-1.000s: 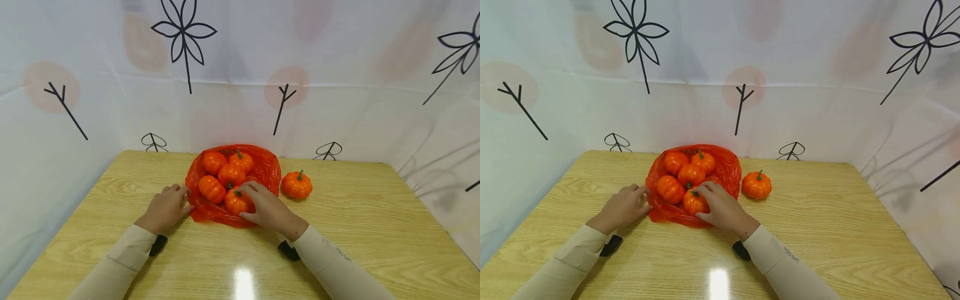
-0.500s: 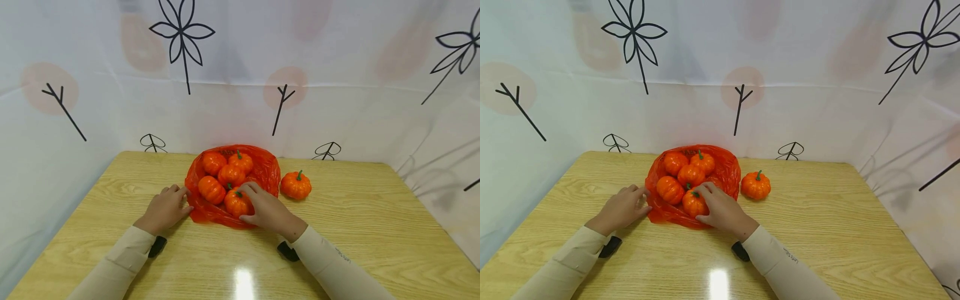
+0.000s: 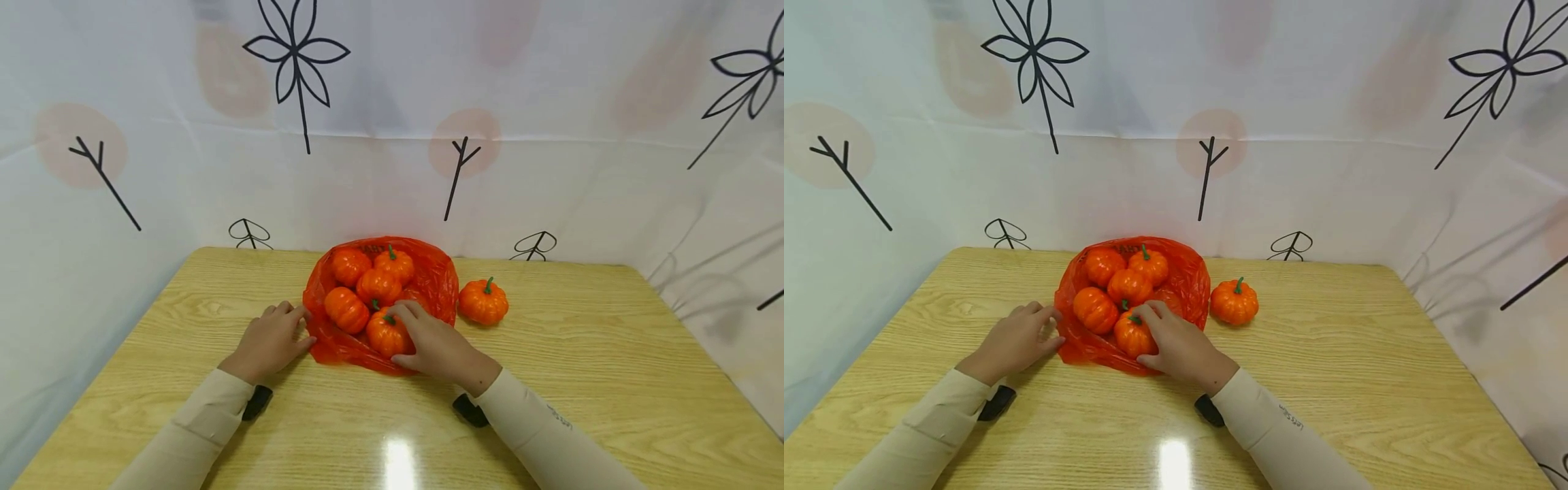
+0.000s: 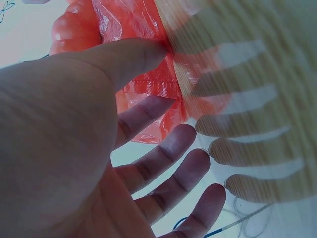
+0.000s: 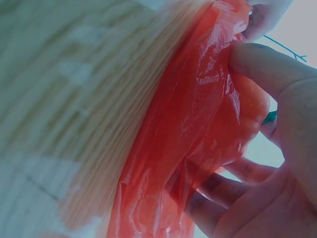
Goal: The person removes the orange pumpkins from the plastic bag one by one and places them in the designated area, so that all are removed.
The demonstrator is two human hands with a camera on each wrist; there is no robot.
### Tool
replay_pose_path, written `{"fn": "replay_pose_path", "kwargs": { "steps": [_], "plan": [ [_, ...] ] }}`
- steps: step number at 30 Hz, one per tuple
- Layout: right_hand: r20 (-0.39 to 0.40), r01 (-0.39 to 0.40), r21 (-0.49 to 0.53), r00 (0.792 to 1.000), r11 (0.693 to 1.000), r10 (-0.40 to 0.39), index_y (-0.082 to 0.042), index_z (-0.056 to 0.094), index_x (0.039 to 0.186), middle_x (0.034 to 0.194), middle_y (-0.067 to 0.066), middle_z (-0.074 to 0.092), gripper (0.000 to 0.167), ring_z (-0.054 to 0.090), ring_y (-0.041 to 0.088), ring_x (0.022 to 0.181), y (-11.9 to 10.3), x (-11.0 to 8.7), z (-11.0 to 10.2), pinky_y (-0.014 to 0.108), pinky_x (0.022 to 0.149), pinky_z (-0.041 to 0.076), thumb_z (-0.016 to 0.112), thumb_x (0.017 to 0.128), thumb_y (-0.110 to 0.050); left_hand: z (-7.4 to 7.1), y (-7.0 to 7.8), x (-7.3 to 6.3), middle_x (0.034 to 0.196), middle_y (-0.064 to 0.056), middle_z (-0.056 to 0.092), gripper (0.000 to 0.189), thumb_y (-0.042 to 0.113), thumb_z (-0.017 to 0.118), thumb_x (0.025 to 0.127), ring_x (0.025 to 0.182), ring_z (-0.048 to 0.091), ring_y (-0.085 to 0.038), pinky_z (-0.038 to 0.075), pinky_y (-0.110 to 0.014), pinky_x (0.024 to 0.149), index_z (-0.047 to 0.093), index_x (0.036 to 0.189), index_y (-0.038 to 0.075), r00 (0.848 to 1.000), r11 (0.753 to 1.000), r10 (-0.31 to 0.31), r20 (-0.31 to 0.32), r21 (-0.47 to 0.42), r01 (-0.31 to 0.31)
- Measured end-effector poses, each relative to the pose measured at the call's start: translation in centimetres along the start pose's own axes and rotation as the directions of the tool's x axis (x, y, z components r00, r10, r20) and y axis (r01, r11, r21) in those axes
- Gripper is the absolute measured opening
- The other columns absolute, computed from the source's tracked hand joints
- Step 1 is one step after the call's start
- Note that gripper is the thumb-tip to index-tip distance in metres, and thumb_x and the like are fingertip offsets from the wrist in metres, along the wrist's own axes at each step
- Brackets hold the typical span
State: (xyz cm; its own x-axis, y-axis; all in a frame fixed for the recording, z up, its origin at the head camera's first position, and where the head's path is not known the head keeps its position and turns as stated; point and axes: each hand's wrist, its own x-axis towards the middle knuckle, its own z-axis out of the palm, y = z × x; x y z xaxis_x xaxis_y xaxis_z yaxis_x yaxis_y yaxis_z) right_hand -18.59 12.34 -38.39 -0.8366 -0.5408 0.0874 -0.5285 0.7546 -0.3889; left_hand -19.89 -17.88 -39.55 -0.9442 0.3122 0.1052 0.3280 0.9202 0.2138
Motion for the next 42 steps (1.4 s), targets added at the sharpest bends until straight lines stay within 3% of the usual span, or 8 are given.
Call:
{"fn": "replay_pose_path", "kwargs": {
  "steps": [8, 20, 25, 31, 42],
  "plan": [
    [0.003, 0.009, -0.012, 1.0, 1.0, -0.009, -0.019, 0.042, 0.141, 0.142, 0.003, 0.047, 0.067, 0.064, 0.021, 0.108, -0.1, 0.0, -0.1, 0.037, 0.087, 0.057, 0.078, 0.087, -0.035, -0.1, 0.2, 0.0, 0.101, -0.009, 0.062, 0.033, 0.034, 0.076, 0.087, 0.091, 0.057, -0.03, 0.051, -0.048, 0.07, 0.066, 0.11, 0.013, 1.0, 1.0, -0.008, -0.004, -0.003, 0.008],
    [-0.007, 0.041, -0.056, 0.999, 0.998, -0.041, -0.017, 0.042, 0.141, 0.144, 0.006, 0.047, 0.066, 0.068, 0.027, 0.102, 0.0, -0.2, 0.0, 0.041, 0.092, 0.056, 0.076, 0.088, -0.038, -0.1, 0.2, -0.1, 0.101, -0.009, 0.062, 0.033, 0.034, 0.076, 0.087, 0.093, 0.059, -0.032, 0.051, -0.05, 0.071, 0.066, 0.11, 0.013, 1.0, 1.0, -0.004, 0.01, -0.002, 0.004],
    [-0.061, 0.046, -0.054, 0.997, 0.997, -0.05, -0.017, 0.043, 0.142, 0.148, 0.006, 0.045, 0.068, 0.067, 0.029, 0.11, 0.2, -0.3, -0.4, 0.044, 0.094, 0.055, 0.077, 0.087, -0.039, 0.1, -0.1, 0.0, 0.101, -0.008, 0.062, 0.032, 0.034, 0.076, 0.087, 0.092, 0.058, -0.03, 0.051, -0.049, 0.07, 0.066, 0.11, 0.013, 1.0, 1.0, 0.0, -0.001, 0.0, 0.0],
    [-0.143, 0.061, -0.044, 0.987, 0.997, -0.067, -0.015, 0.045, 0.14, 0.151, 0.007, 0.043, 0.068, 0.068, 0.026, 0.102, 0.6, -0.5, -0.6, 0.042, 0.089, 0.057, 0.077, 0.087, -0.041, 0.2, -0.1, 0.0, 0.101, -0.008, 0.062, 0.032, 0.034, 0.075, 0.088, 0.091, 0.057, -0.03, 0.051, -0.048, 0.069, 0.066, 0.11, 0.013, 1.0, 1.0, 0.004, 0.005, -0.001, -0.004],
    [-0.324, 0.124, -0.04, 0.937, 0.992, -0.13, -0.01, 0.048, 0.131, 0.15, 0.009, 0.043, 0.066, 0.067, 0.027, 0.102, 0.9, -0.7, -1.1, 0.039, 0.085, 0.057, 0.082, 0.082, -0.038, 0.2, -0.3, 0.2, 0.103, -0.009, 0.062, 0.032, 0.034, 0.075, 0.088, 0.092, 0.058, -0.031, 0.051, -0.048, 0.07, 0.065, 0.109, 0.012, 1.0, 1.0, 0.005, 0.002, 0.004, -0.005]
  ]
}}
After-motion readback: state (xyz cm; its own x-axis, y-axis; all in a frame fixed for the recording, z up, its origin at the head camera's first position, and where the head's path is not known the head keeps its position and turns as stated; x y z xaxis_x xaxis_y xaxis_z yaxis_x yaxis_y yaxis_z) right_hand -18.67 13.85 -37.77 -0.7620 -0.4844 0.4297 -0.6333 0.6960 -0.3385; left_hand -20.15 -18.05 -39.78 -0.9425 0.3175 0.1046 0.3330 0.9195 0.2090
